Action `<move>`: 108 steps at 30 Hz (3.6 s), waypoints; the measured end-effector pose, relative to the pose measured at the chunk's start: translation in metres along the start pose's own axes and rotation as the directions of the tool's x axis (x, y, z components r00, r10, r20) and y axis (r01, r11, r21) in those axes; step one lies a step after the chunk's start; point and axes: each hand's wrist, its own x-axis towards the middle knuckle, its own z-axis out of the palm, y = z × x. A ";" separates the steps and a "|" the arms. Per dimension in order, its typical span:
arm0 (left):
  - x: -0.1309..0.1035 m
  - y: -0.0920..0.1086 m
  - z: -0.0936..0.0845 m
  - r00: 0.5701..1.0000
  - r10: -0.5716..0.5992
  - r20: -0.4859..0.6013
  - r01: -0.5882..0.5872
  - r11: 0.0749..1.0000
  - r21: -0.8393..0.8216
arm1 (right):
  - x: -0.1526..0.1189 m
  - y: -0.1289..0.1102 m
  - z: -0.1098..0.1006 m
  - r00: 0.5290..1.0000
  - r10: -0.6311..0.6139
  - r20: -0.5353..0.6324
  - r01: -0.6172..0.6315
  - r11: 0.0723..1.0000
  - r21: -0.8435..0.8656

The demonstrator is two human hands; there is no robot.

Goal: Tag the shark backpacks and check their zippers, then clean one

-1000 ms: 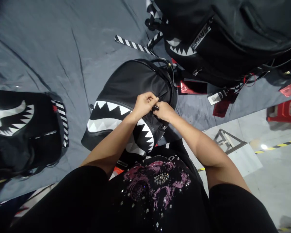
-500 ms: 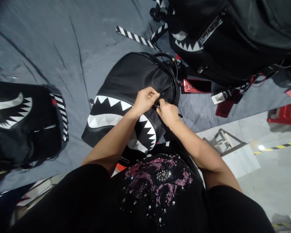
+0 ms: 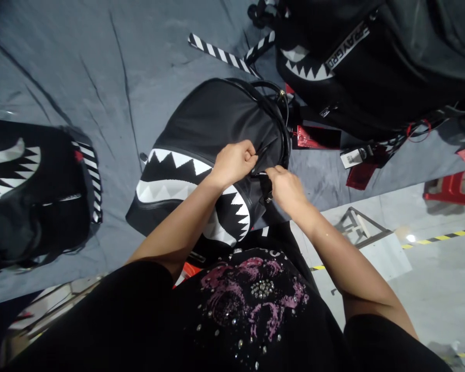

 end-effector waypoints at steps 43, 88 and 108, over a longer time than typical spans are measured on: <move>-0.012 -0.027 -0.006 0.993 0.054 0.104 -0.031 0.978 -0.207 | 0.012 -0.007 -0.006 1.000 0.021 0.017 -0.022 0.999 0.048; -0.009 -0.030 -0.001 0.995 0.032 0.098 -0.009 0.976 -0.219 | 0.065 0.006 0.008 0.969 -0.073 0.234 -0.040 0.896 0.443; -0.014 -0.030 0.002 0.992 -0.072 0.107 0.071 0.997 0.012 | 0.069 0.018 0.032 0.996 -0.025 0.083 -0.007 0.933 0.360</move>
